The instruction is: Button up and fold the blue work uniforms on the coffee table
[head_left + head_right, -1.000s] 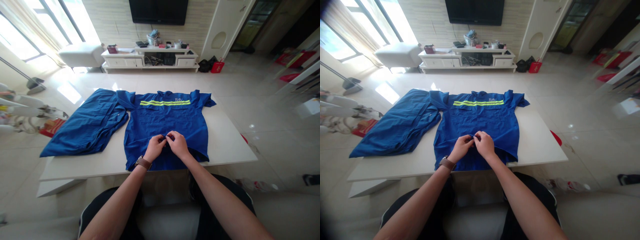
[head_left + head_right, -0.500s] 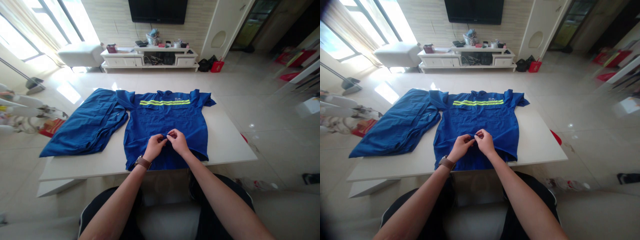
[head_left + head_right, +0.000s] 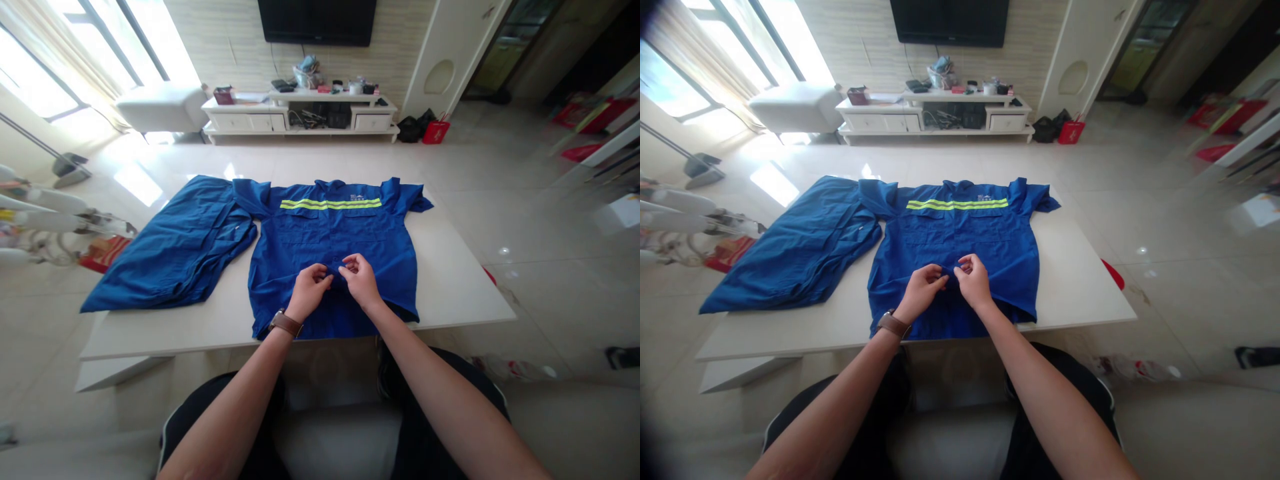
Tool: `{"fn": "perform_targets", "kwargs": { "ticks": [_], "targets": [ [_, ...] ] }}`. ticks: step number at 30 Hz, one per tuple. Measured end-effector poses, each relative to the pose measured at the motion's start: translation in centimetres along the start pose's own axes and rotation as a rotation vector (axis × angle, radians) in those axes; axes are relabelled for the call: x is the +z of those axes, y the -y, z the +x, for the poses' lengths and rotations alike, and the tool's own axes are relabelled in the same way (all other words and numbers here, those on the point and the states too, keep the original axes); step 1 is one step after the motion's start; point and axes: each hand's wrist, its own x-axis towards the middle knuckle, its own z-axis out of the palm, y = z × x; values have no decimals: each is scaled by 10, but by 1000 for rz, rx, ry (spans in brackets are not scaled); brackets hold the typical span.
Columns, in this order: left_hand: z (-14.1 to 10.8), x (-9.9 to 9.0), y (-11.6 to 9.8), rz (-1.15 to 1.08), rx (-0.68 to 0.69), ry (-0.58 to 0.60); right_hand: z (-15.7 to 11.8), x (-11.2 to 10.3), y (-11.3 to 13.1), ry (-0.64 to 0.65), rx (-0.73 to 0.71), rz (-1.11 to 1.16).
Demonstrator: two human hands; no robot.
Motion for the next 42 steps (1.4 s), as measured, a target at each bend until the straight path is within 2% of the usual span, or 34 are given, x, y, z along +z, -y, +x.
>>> {"fn": "perform_targets", "kwargs": {
  "ticks": [5, 8, 10, 12, 14, 16, 18, 21, 26, 30, 32, 34, 36, 39, 40, 42],
  "targets": [
    [-12, -3, -27, 49, -47, 123, 1, -4, 3, -33, 28, 9],
    [-13, -7, -36, 86, -36, 37, 2, -6, 5, -42, 30, -18],
    [-11, -10, -35, 140, 23, -13, 2, -8, 6, -54, 25, -26],
    [-11, -12, -30, 286, 114, -10, 3, -10, 8, -73, 22, -25],
    [-13, -13, -24, 536, 167, 20, 4, -12, 11, -98, 18, -17],
    [-17, -14, -18, 816, 110, 53, 5, -14, 13, -118, 18, -2],
    [-23, -14, -13, 1034, -10, 82, 5, -16, 14, -129, 19, 12],
    [-27, -13, -5, 1172, -75, 90, 5, -17, 16, -127, 21, 9],
    [-23, -9, 9, 1066, 79, 27, 5, -18, 17, -127, 33, 25],
    [-15, -11, 10, 856, 58, -69, 8, -23, 18, -146, 33, 44],
    [-10, -18, 4, 754, 45, -60, 11, -27, 20, -161, 29, 34],
    [-5, -28, -2, 679, 58, 77, 12, -33, 21, -181, 16, 16],
    [-4, -37, -6, 648, 40, 289, 12, -40, 22, -212, -9, 3],
    [-12, -43, -6, 660, -112, 666, 8, -52, 17, -247, -30, 5],
    [-16, -42, -4, 680, -178, 762, 7, -56, 14, -243, -24, 9],
    [-23, -38, 1, 732, -296, 867, 4, -62, 8, -205, -6, 1]
  ]
}}
